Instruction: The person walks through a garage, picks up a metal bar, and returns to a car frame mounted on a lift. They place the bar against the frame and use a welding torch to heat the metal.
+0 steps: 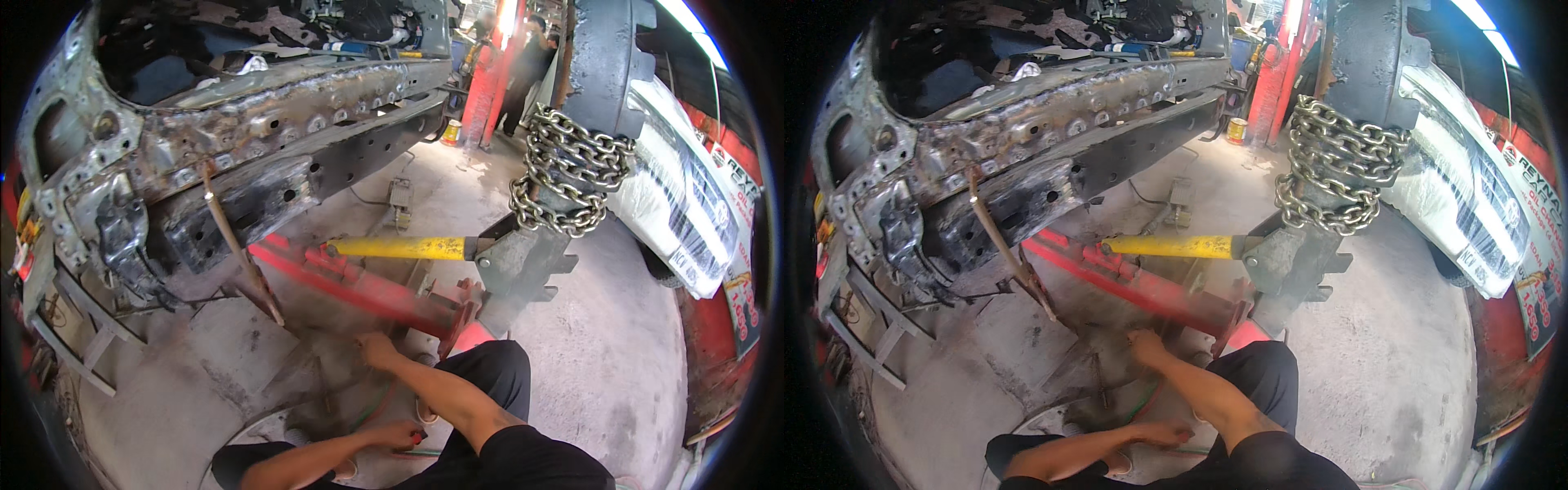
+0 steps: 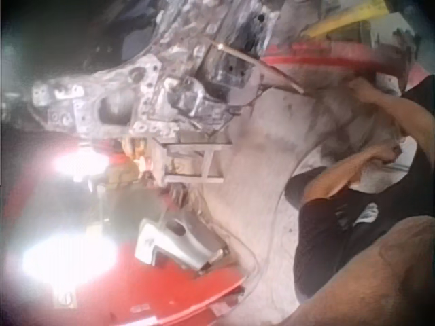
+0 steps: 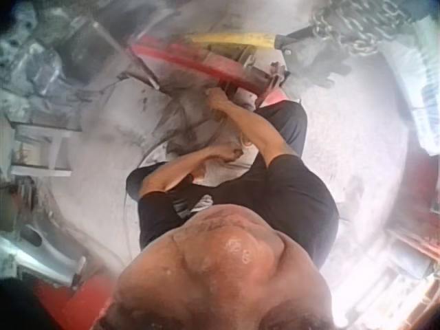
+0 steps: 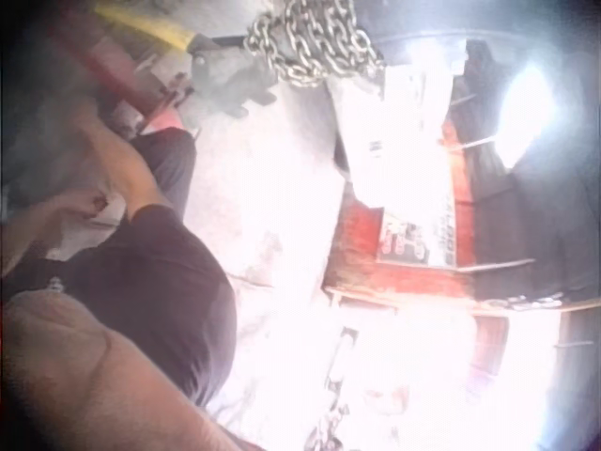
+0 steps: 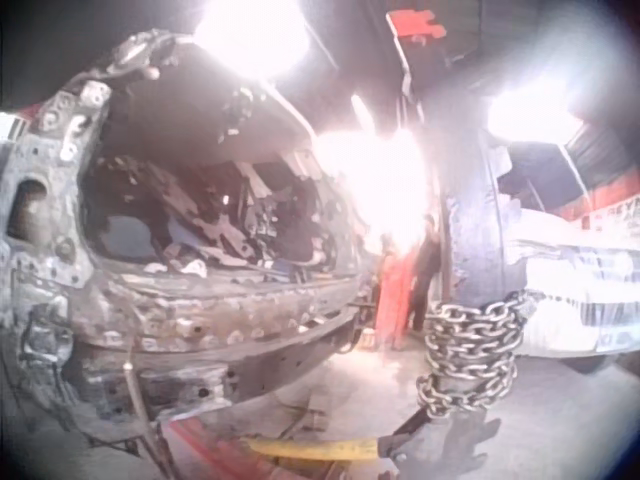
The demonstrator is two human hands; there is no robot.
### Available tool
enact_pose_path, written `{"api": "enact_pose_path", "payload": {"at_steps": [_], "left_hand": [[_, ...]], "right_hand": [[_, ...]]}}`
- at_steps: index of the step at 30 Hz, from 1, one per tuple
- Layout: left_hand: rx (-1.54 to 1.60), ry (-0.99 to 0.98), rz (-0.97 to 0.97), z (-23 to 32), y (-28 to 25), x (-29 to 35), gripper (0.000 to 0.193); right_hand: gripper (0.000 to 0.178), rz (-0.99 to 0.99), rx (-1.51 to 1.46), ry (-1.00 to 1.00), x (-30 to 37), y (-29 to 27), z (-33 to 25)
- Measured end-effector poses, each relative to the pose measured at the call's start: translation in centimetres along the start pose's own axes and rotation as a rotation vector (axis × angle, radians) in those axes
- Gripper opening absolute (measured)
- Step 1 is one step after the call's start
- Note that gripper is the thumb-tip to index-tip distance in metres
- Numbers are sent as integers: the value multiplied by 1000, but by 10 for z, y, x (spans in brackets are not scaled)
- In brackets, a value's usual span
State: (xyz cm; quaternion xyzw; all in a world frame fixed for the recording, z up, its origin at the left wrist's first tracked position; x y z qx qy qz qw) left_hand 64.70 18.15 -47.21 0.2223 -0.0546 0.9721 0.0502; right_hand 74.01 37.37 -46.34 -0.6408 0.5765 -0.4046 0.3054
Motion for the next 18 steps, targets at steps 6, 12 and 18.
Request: {"api": "enact_pose_path", "payload": {"at_steps": [6, 12, 18], "left_hand": [[640, 57, 553, 8, -55, 132, 18], [1059, 80, 947, -10, -81, 112, 17], [1077, 114, 729, 7, -59, 79, 41]], "right_hand": [[37, 239, 56, -97, 87, -55, -40], [48, 451, 68, -194, 187, -92, -85], [50, 487, 83, -409, 264, -83, -123]]}}
Point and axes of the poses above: each hand's wrist, its own x-axis away from the middle knuckle, its own y-axis out of the palm, z = x × y, the point moved 5 cm from there along -x, towards the middle knuckle, and after that the axes turned 4 degrees about x, right-handed, at the moved point
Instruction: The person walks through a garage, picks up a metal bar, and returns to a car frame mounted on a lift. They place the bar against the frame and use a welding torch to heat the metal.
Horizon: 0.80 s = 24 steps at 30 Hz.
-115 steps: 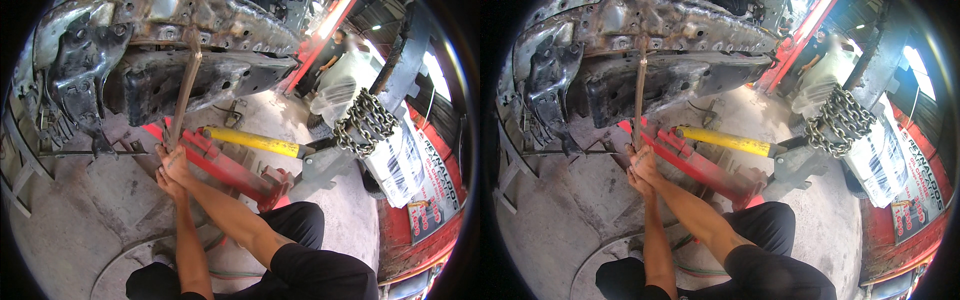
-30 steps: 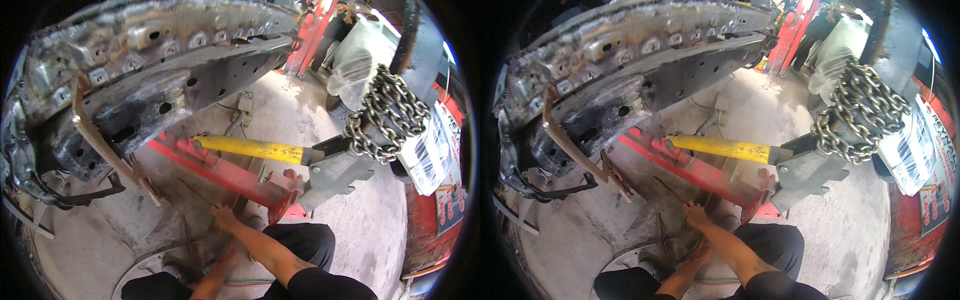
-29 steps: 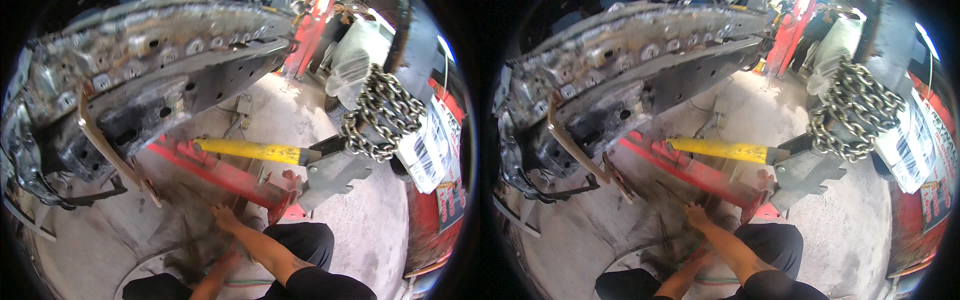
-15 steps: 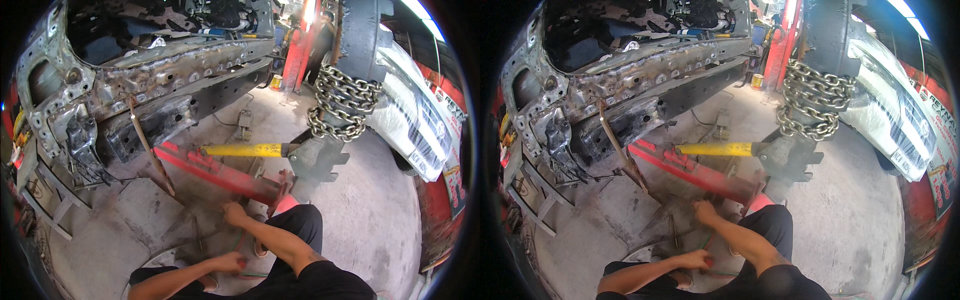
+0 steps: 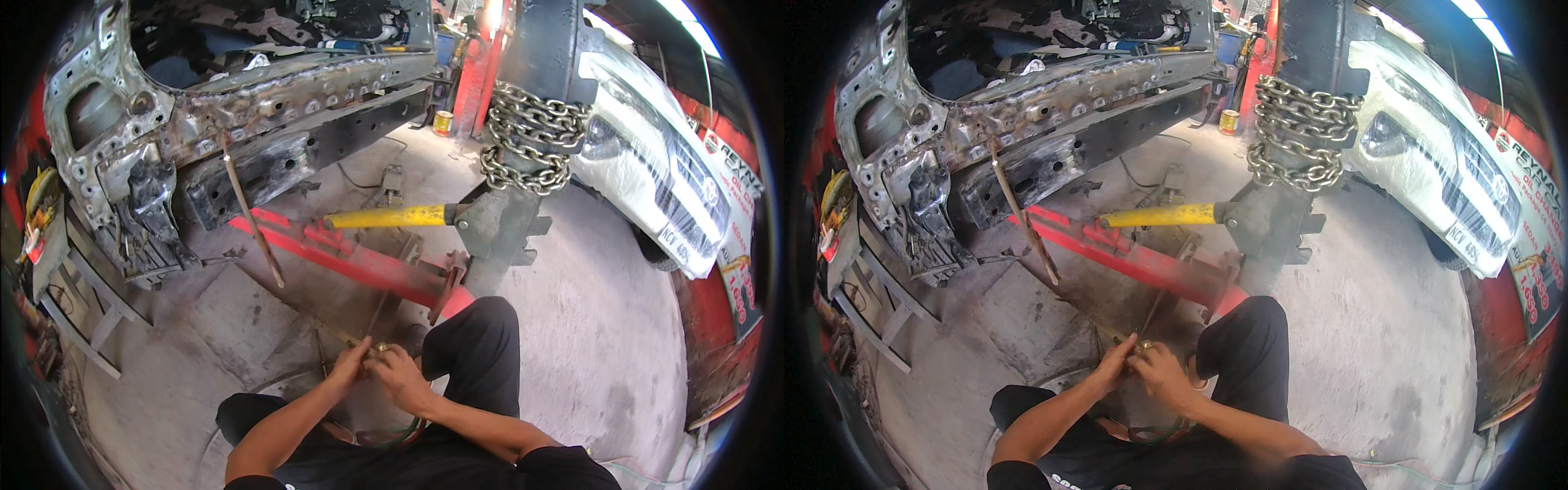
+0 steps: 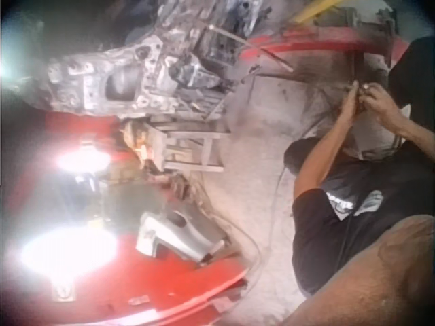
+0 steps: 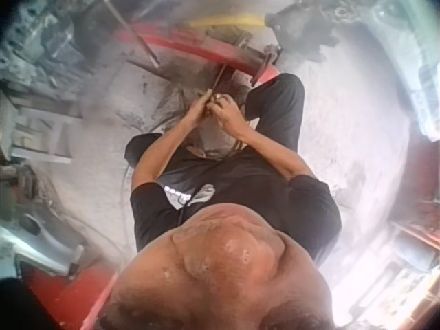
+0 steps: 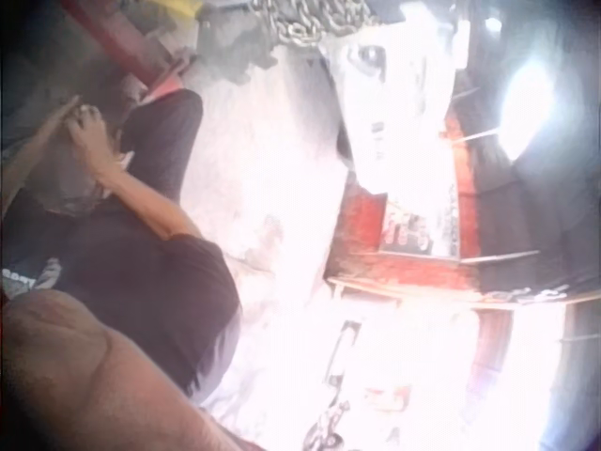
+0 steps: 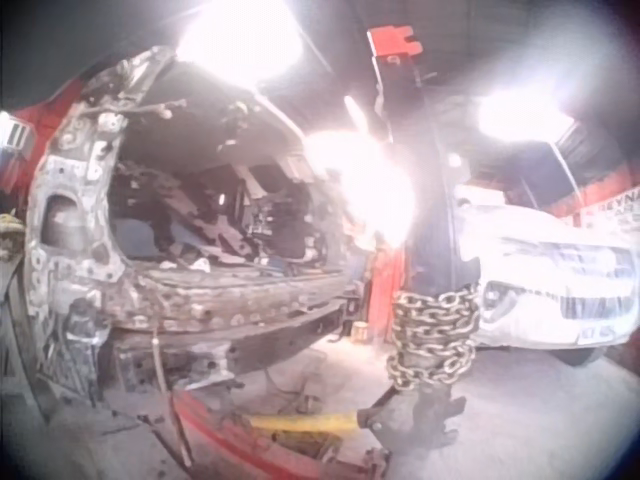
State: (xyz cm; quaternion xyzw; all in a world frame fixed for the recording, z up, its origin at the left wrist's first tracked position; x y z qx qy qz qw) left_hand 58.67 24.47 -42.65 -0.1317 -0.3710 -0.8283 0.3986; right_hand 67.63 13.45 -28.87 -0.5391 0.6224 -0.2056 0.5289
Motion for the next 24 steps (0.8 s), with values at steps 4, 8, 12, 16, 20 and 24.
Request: {"api": "enact_pose_path", "payload": {"at_steps": [4, 8, 12, 16, 20, 24], "left_hand": [[-21, -34, 85, -15, 12, 16, 38], [0, -126, 187, -20, -16, 25, 35], [50, -223, 157, -33, -17, 14, 33], [57, -246, 261, -30, -17, 6, 30], [127, -273, 404, 0, -8, 21, 29], [64, -345, 412, 0, -36, -17, 29]], "right_hand": [[47, -97, -98, 30, 16, -46, -1], [17, 369, 132, 311, 30, -164, 79], [17, 235, -6, 1068, 188, -142, 253], [24, -629, -84, 974, 390, 40, 275], [25, -585, -161, 1362, 377, 67, 244], [26, -519, -165, 1506, 357, 75, 234]]}}
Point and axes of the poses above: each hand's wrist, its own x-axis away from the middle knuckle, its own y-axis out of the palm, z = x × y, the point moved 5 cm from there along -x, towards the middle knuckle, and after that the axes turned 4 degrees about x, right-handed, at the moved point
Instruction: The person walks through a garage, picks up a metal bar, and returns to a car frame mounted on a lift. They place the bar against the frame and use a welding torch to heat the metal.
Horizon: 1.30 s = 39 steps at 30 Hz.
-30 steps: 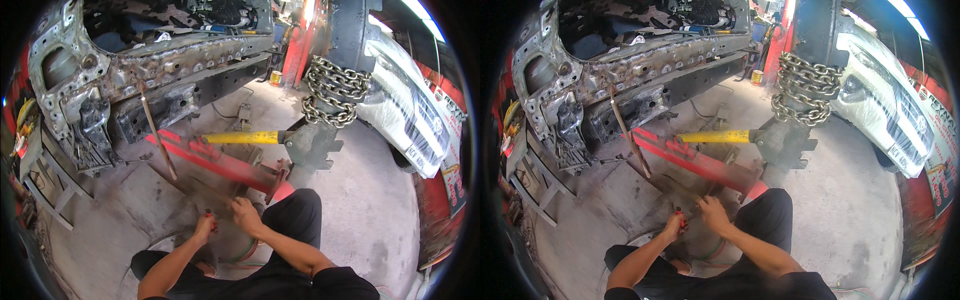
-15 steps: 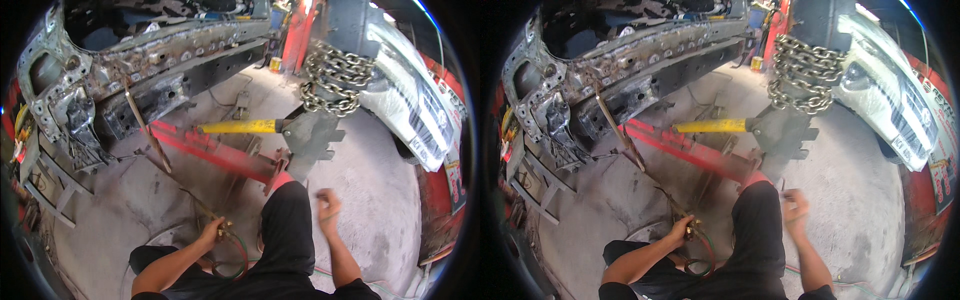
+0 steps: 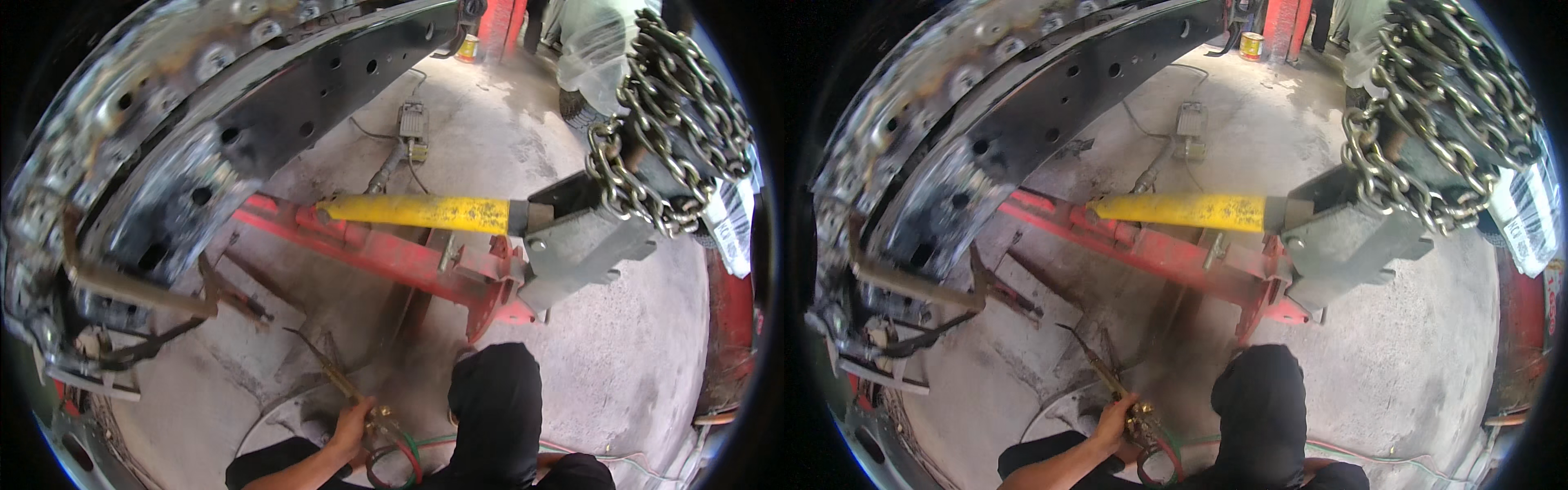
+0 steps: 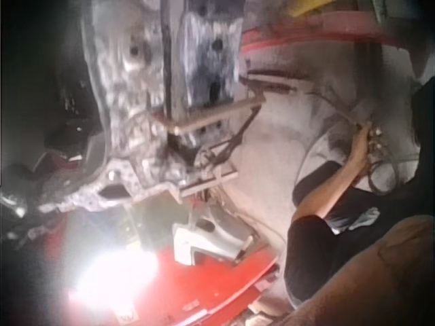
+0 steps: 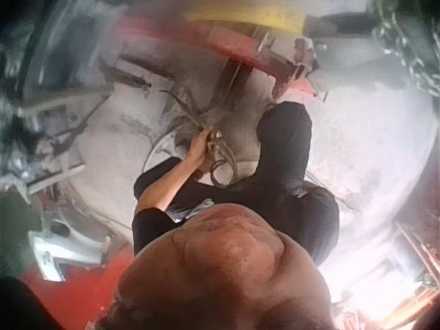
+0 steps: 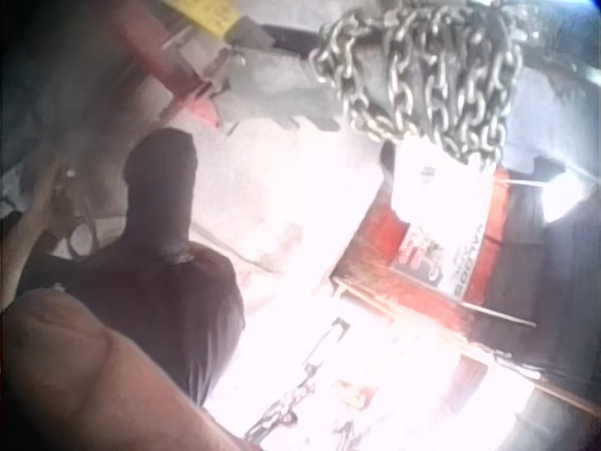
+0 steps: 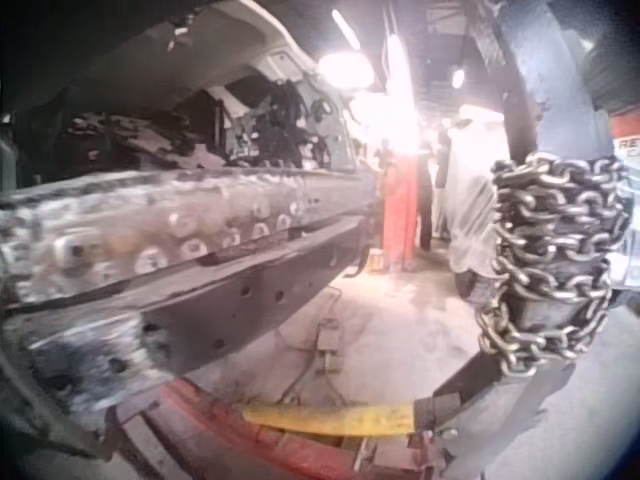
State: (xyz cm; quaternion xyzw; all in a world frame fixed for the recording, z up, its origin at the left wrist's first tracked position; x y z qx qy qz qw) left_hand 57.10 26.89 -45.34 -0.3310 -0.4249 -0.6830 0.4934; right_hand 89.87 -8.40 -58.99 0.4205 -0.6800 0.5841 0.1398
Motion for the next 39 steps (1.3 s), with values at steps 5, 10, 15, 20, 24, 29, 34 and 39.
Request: {"api": "enact_pose_path", "payload": {"at_steps": [5, 10, 15, 20, 24, 29, 34, 39], "left_hand": [[6, 5, 64, 4, -12, -37, 26], [-33, -17, 14, -3, -14, -46, 24], [-108, -17, -80, -3, -3, -32, 28], [-246, 49, -161, 0, 11, 1, 34], [-301, 103, -292, -10, 22, 29, 39], [-393, 346, -351, -10, 30, 73, 43], [-535, 598, -492, 0, 61, 134, 44], [-545, 1007, -509, 7, 66, 177, 42]], "right_hand": [[27, 3, -40, 85, 5, 6, -19], [29, 6, -47, 83, 5, 7, -30], [31, 57, -38, 35, 0, 2, -38], [34, 111, -27, -65, -2, -6, -36], [36, 296, -37, -343, -7, -46, -52], [38, 650, -869, -592, 123, -197, -168], [41, 355, -559, -963, 248, -179, -262], [84, -541, -918, -767, 252, -49, -283]]}}
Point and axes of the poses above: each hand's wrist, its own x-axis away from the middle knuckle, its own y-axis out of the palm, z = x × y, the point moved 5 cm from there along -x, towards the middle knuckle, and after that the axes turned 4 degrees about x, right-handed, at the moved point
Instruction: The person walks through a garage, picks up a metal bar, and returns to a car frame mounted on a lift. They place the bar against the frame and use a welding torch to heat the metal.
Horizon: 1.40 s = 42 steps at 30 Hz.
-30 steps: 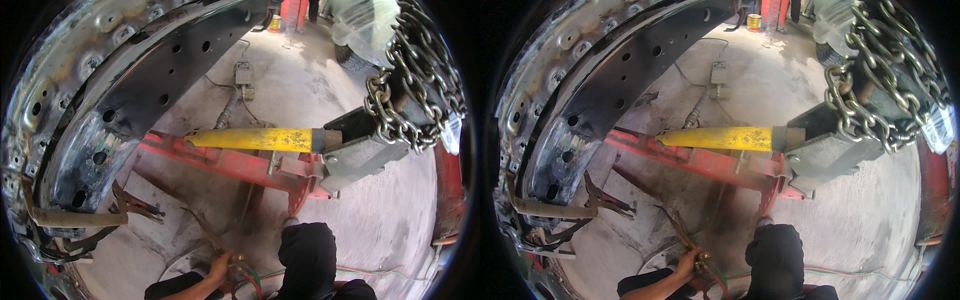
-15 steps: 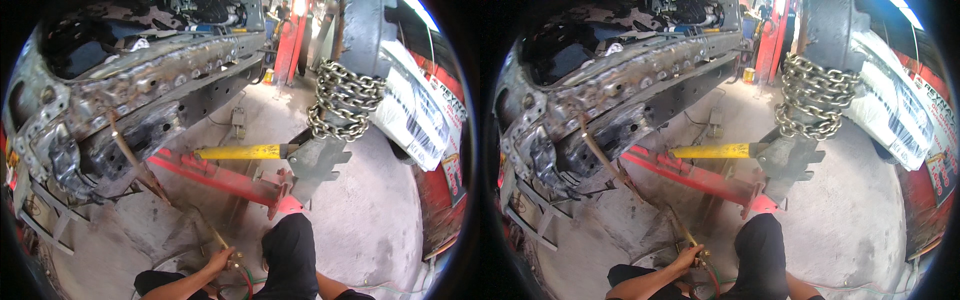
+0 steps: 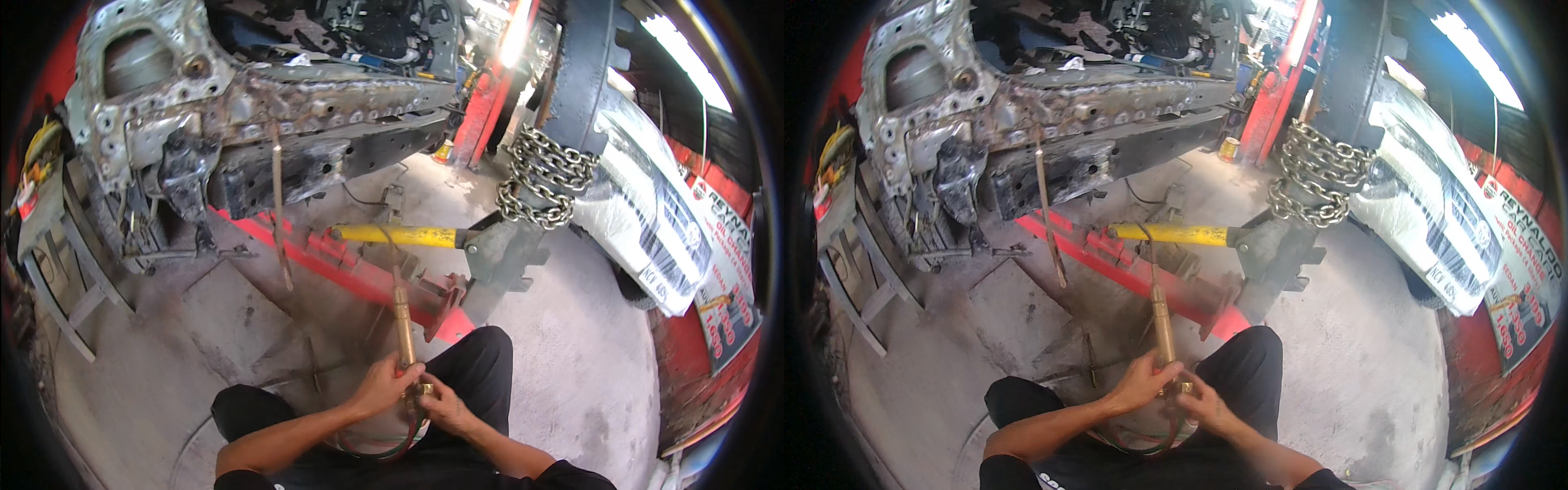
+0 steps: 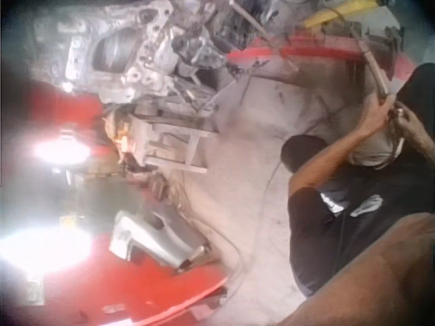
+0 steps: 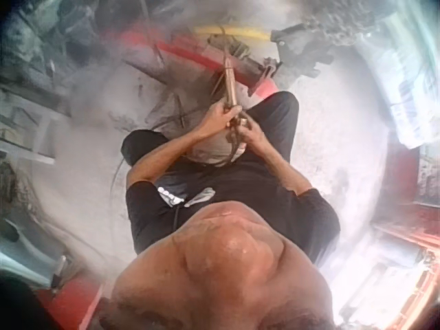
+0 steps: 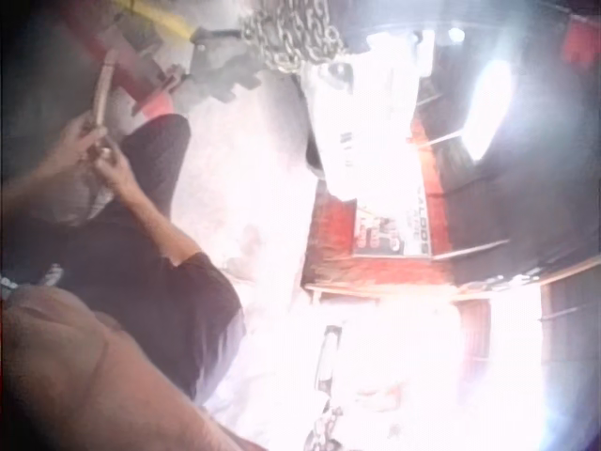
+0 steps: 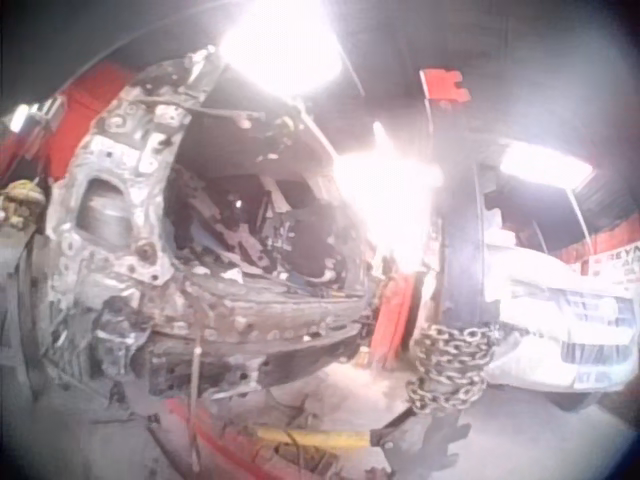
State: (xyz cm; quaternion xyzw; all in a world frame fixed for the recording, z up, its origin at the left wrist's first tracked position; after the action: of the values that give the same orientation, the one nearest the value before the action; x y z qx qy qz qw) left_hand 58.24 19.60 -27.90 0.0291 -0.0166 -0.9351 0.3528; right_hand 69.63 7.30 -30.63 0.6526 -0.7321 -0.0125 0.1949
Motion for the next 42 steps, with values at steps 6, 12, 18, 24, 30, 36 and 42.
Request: {"api": "enact_pose_path", "payload": {"at_steps": [6, 12, 18, 24, 30, 36, 42], "left_hand": [[-309, 4, -42, 16, -18, 5, 40], [-125, 214, 107, 29, -37, -12, 30], [243, -11, 123, 6, -51, -26, 17], [147, 118, 120, 29, -30, -20, 29], [131, 138, 150, 13, -26, -30, 24], [397, 25, 123, 20, -17, -25, 22], [476, -27, 201, 18, -16, -23, 20]], "right_hand": [[49, -62, 197, 41, -5, 34, -20], [50, 66, 259, -99, -23, 12, -77], [52, 84, 132, -264, -32, 35, -147], [80, 200, 237, -296, -48, 21, -127], [87, 167, 265, -244, -56, 24, -104], [84, 207, 299, -283, -59, 24, -91], [84, 183, 424, -313, -61, 25, -85]]}}
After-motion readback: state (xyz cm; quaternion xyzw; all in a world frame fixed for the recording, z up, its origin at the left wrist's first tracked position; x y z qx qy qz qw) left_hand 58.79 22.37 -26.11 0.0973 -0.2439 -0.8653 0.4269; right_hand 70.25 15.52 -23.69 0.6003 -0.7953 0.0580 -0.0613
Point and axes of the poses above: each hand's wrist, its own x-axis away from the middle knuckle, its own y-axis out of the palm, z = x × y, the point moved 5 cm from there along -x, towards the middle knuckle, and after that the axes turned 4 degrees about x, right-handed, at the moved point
